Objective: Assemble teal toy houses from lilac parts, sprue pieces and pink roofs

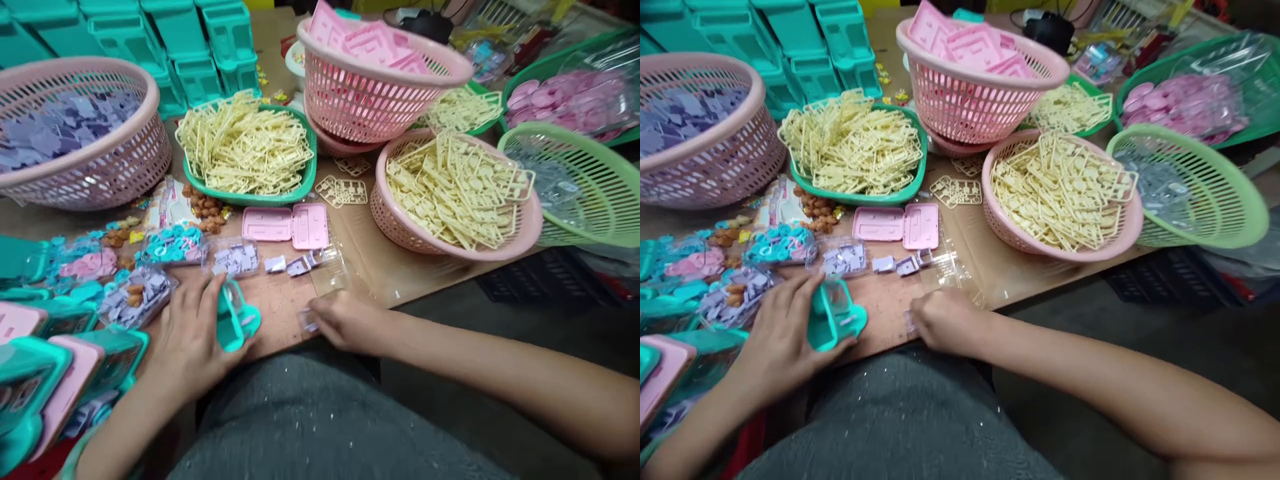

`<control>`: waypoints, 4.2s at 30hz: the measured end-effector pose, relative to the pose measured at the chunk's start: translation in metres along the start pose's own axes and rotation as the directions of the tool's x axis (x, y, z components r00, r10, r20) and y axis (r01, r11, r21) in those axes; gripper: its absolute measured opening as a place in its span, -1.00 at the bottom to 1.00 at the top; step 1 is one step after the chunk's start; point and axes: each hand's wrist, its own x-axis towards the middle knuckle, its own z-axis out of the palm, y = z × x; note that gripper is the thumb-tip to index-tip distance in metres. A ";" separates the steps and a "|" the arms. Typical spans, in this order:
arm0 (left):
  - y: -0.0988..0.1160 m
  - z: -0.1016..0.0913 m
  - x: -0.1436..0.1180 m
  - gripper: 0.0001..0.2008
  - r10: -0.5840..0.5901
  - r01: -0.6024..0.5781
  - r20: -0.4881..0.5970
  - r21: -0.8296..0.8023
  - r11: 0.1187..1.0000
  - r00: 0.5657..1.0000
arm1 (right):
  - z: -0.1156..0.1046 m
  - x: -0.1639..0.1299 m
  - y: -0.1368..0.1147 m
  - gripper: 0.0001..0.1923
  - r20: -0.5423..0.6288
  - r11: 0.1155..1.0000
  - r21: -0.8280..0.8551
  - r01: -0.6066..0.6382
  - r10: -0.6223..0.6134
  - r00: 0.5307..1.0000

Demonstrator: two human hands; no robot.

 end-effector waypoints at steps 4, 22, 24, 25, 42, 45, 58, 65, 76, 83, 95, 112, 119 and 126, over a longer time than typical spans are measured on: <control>-0.006 -0.001 0.004 0.05 0.014 -0.014 0.016 -0.024 1.000 1.000 | 0.009 0.007 -0.006 -0.70 -0.045 0.985 0.174 -0.003 0.011 0.999; 0.013 0.025 -0.053 -0.09 -0.660 0.251 -0.119 -0.863 0.438 0.742 | 0.051 0.005 0.001 -0.64 -0.457 0.940 0.333 0.078 0.089 0.885; 0.008 0.019 -0.056 -0.15 -0.679 0.228 0.007 -0.945 0.236 0.734 | 0.038 0.000 -0.003 -0.60 -0.435 0.945 0.316 0.089 0.061 0.898; 0.006 0.017 -0.056 -0.18 -0.671 0.226 0.084 -0.966 0.127 0.736 | 0.031 -0.004 -0.006 -0.59 -0.417 0.955 0.283 0.089 0.039 0.908; -0.004 0.019 -0.057 -0.40 -0.405 0.325 0.520 -0.827 -0.459 0.752 | 0.025 0.003 -0.016 -0.93 -0.181 0.975 -0.181 -0.127 0.094 0.979; -0.004 0.014 -0.058 -0.36 -0.456 0.308 0.485 -0.859 -0.409 0.746 | 0.031 0.001 -0.011 -0.82 -0.175 0.988 -0.039 -0.151 0.142 0.974; 0.026 0.013 -0.042 -0.37 -0.441 0.272 0.411 -0.898 -0.345 0.798 | 0.034 -0.012 -0.050 -0.65 -0.680 0.851 0.477 0.220 0.199 0.706; 0.037 0.017 -0.038 -0.36 -0.412 0.300 0.401 -0.909 -0.288 0.818 | 0.046 -0.002 -0.074 -0.71 -0.705 0.886 0.393 0.244 0.120 0.699; 0.029 0.014 -0.034 -0.28 -0.372 0.344 0.419 -0.904 -0.254 0.828 | 0.049 0.008 -0.084 -0.74 -0.810 0.980 -0.014 0.198 -0.127 0.573; 0.029 0.015 -0.035 -0.30 -0.378 0.322 0.387 -0.920 -0.225 0.841 | 0.058 0.010 -0.086 -0.78 -0.811 0.984 -0.111 0.138 -0.170 0.560; 0.032 0.009 -0.035 -0.31 -0.385 0.354 0.395 -0.919 -0.174 0.834 | 0.061 0.004 -0.087 -0.65 -0.802 0.985 -0.060 0.161 -0.144 0.579; 0.021 0.011 -0.036 -0.33 -0.309 0.369 0.399 -0.917 -0.153 0.863 | 0.058 -0.009 -0.078 -0.64 -0.745 0.917 0.238 0.320 -0.039 0.666; 0.030 0.011 -0.038 0.10 -0.350 0.384 0.401 -0.915 -0.121 0.846 | 0.059 -0.011 -0.077 -0.76 -0.701 0.914 0.243 0.325 -0.066 0.710; 0.031 0.020 -0.044 0.07 -0.342 0.344 0.308 -0.938 0.048 0.888 | 0.053 -0.018 -0.059 -0.60 -0.691 0.914 0.313 0.258 0.033 0.722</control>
